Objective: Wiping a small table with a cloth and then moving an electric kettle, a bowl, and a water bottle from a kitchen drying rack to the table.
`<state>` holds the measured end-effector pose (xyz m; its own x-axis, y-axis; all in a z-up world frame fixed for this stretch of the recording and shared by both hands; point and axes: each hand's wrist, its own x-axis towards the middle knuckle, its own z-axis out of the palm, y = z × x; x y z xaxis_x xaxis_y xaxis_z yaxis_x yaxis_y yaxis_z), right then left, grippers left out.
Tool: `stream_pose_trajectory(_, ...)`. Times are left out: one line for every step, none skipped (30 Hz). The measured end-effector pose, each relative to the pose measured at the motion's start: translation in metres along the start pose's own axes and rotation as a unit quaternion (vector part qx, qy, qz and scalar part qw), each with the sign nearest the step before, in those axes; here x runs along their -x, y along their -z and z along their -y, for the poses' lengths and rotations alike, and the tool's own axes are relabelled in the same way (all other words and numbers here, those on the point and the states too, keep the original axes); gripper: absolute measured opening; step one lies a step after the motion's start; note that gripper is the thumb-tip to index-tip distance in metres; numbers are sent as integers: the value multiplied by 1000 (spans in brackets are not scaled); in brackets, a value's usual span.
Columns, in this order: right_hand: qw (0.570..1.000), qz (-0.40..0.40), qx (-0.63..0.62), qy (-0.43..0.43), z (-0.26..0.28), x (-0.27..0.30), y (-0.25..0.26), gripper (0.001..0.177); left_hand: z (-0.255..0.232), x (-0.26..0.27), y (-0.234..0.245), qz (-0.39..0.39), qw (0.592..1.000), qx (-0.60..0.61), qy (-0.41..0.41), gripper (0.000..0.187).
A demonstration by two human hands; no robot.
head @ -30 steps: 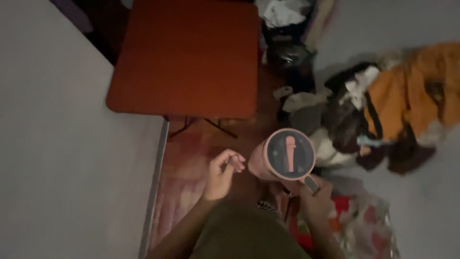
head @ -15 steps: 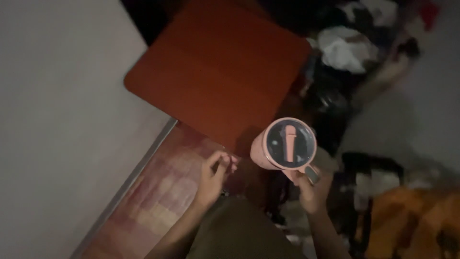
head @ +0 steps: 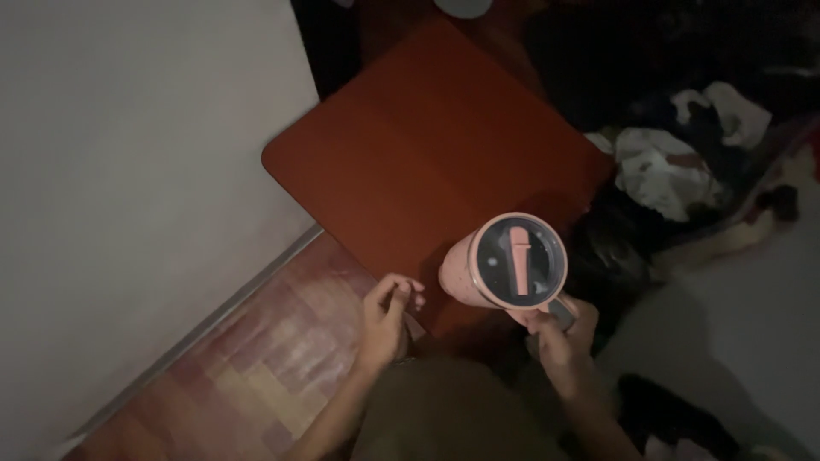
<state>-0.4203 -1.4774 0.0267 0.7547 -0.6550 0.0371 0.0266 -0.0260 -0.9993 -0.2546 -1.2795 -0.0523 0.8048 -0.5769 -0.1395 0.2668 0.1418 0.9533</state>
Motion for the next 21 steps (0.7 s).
stream_pose_trajectory(1000,5,3,-1,-6,-6,0,12,2,-5,-1,-5,1000,4,0,29)
stream_pose_trajectory(1000,5,8,10,-11,-11,0,13,3,-8,-1,-6,1000,12,0,29)
stream_pose_trajectory(1000,5,12,21,-17,-15,1,15,4,-10,-1,-8,1000,20,0,30)
stream_pose_trajectory(1000,13,13,20,-17,-21,-1,15,-1,-10,-1,-16,1000,22,-1,30)
stream_pose_trajectory(1000,6,-6,7,-17,-26,-4,12,-7,-10,-2,-18,1000,-1,9,30)
stream_pose_trajectory(1000,-1,-25,-6,-17,-33,-7,9,-12,-12,-1,-20,999,-24,17,30)
stream_pose_trajectory(1000,6,-25,-5,-16,-39,-9,9,-15,-15,1,-27,999,-22,15,30)
stream_pose_trajectory(997,39,-69,-2,-15,-44,-10,23,-16,-16,2,-37,999,-22,14,29)
stream_pose_trajectory(991,72,-113,2,-14,-48,-11,40,-17,-17,3,-47,999,-22,13,28)
stream_pose_trajectory(990,82,-113,-1,-15,-54,-9,40,-15,-18,2,-57,998,-20,12,28)
stream_pose_trajectory(990,97,-102,8,-16,-59,-7,42,-12,-19,2,-64,998,0,17,26)
stream_pose_trajectory(989,114,-91,17,-18,-64,-7,44,-9,-19,4,-72,997,20,21,25)
stream_pose_trajectory(988,125,-92,15,-16,-69,-9,44,-9,-19,3,-83,996,22,19,25)
stream_pose_trajectory(985,146,-88,23,-15,-76,-10,43,-10,-21,2,-94,995,14,-6,25)
stream_pose_trajectory(982,168,-83,31,-13,-83,-10,41,-11,-22,0,-104,994,6,-32,24)
stream_pose_trajectory(979,180,-86,30,-14,-90,-8,41,-11,-21,-2,-117,993,6,-35,24)
stream_pose_trajectory(981,183,-60,22,-16,-96,-5,41,-11,-20,-6,-142,990,1,-24,24)
stream_pose_trajectory(982,187,-35,15,-17,-104,-2,41,-11,-19,-10,-168,986,-4,-15,24)
stream_pose_trajectory(979,201,-38,15,-19,-111,1,41,-12,-19,-12,-181,983,-4,-18,24)
stream_pose_trajectory(978,204,-54,1,-22,-120,5,38,-12,-20,-15,-189,980,-34,-47,25)
stream_pose_trajectory(976,207,-70,-13,-24,-130,9,35,-12,-21,-19,-196,976,-64,-75,26)
